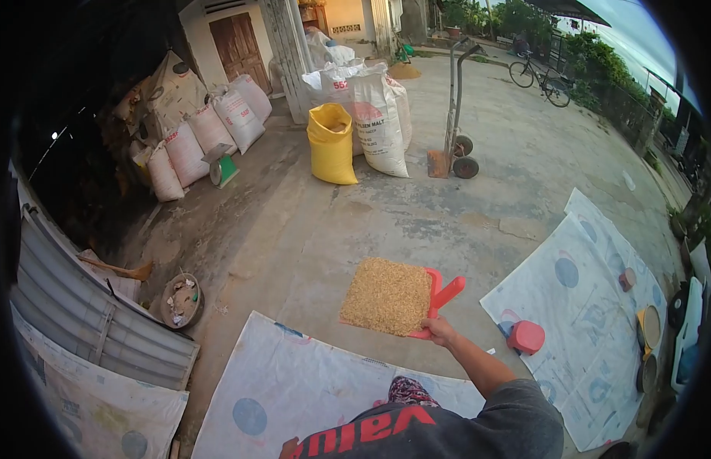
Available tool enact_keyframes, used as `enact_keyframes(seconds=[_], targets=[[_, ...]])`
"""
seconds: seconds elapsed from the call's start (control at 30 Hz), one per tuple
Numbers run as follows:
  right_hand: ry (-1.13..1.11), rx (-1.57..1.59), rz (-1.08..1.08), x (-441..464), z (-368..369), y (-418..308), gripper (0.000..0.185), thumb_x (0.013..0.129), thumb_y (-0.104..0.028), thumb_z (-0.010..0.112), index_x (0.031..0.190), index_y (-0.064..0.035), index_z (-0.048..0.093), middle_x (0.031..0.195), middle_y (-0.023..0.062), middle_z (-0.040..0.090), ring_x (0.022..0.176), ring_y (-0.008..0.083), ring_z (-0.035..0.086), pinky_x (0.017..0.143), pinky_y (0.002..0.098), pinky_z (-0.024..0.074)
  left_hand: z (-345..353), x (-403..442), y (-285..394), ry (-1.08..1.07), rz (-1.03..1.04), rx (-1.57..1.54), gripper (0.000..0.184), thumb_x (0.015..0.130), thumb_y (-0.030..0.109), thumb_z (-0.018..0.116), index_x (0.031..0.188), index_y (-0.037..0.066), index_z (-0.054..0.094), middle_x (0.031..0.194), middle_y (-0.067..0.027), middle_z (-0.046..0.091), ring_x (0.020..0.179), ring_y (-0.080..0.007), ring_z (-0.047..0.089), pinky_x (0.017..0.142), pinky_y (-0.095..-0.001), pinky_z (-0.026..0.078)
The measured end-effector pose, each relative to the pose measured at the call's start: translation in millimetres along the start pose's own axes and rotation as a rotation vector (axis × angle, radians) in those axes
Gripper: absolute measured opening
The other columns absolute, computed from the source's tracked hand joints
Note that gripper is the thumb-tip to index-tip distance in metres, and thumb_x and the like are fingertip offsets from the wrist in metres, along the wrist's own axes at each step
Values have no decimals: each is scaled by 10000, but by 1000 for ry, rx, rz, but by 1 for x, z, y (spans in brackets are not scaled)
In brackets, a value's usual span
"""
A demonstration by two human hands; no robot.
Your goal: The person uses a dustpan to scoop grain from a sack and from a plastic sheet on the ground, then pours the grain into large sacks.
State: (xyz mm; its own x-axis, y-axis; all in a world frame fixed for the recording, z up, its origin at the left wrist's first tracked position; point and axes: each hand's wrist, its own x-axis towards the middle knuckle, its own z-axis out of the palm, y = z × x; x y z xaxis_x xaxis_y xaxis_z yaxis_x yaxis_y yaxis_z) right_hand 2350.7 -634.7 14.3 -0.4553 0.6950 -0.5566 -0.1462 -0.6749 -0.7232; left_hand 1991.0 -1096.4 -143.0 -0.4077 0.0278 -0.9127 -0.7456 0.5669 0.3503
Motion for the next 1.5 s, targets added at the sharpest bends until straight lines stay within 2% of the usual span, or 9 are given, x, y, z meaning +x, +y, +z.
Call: enact_keyframes(seconds=[0.07, 0.33, 0.6, 1.07, 1.1, 1.2, 1.23, 1.3, 1.5], targets=[[55, 44, -68, 27, -2, -29, 398, 720, 77, 444, 1113, 20, 417, 1019, 118, 525, 859, 221, 577, 742, 331, 519, 17, 4, 51, 14, -5, 47, 344, 867, 261, 437, 1149, 79, 362, 1047, -152, 459, 828, -328, 533, 581, -392, 440], [176, 72, -120, 160, 2, -132, 419, 711, 85, 438, 1123, 32, 383, 1043, 130, 508, 877, 253, 572, 758, 371, 517, 121, 36, 274, -17, 148, 82, 393, 863, 259, 440, 1209, 104, 337, 1107, -152, 444, 879, -307, 520, 655, -382, 427], [247, 151, -201, 301, 18, -219, 362, 703, 63, 430, 1063, 58, 401, 971, 128, 505, 841, 250, 563, 745, 372, 520, 154, 24, 349, -41, 17, 29, 360, 855, 233, 458, 1167, 78, 371, 1073, -160, 459, 847, -314, 533, 624, -411, 436], [353, 303, -272, 568, 150, -369, 397, 692, 84, 401, 1083, 114, 338, 1000, 185, 487, 815, 303, 571, 676, 395, 535, 172, 230, 594, 90, -174, -33, 350, 846, 227, 472, 1152, 77, 390, 1043, -168, 470, 817, -318, 542, 594, -411, 436], [361, 322, -271, 583, 163, -377, 396, 693, 84, 400, 1081, 119, 333, 995, 188, 488, 802, 305, 576, 662, 394, 540, 182, 256, 636, 90, -104, 30, 352, 827, 228, 494, 1129, 69, 412, 1010, -168, 480, 790, -325, 545, 576, -394, 437], [359, 336, -262, 642, 184, -401, 394, 693, 84, 400, 1078, 126, 328, 984, 191, 490, 788, 309, 579, 652, 395, 545, 268, 194, 825, 28, 120, 58, 325, 784, 246, 540, 1029, 48, 460, 879, -108, 476, 686, -243, 519, 559, -360, 444], [347, 321, -271, 663, 188, -409, 394, 692, 84, 402, 1077, 129, 328, 978, 191, 491, 788, 311, 578, 655, 397, 546, 279, 227, 868, -49, 198, 191, 381, 843, 256, 463, 1179, 91, 391, 1000, -117, 473, 807, -277, 537, 639, -384, 441], [342, 293, -276, 704, 201, -428, 398, 689, 86, 404, 1079, 124, 331, 983, 193, 491, 794, 311, 578, 658, 398, 546, 324, 241, 961, -37, 354, 132, 336, 834, 209, 461, 1159, 127, 438, 1007, -92, 488, 828, -235, 529, 681, -340, 435], [355, 275, -335, 808, 282, -505, 418, 680, 84, 405, 1095, 102, 357, 1001, 183, 506, 817, 301, 579, 665, 366, 548, 419, 259, 1150, -90, 489, 284, 310, 822, 183, 469, 1128, 135, 459, 994, -62, 497, 838, -211, 524, 696, -337, 437]])
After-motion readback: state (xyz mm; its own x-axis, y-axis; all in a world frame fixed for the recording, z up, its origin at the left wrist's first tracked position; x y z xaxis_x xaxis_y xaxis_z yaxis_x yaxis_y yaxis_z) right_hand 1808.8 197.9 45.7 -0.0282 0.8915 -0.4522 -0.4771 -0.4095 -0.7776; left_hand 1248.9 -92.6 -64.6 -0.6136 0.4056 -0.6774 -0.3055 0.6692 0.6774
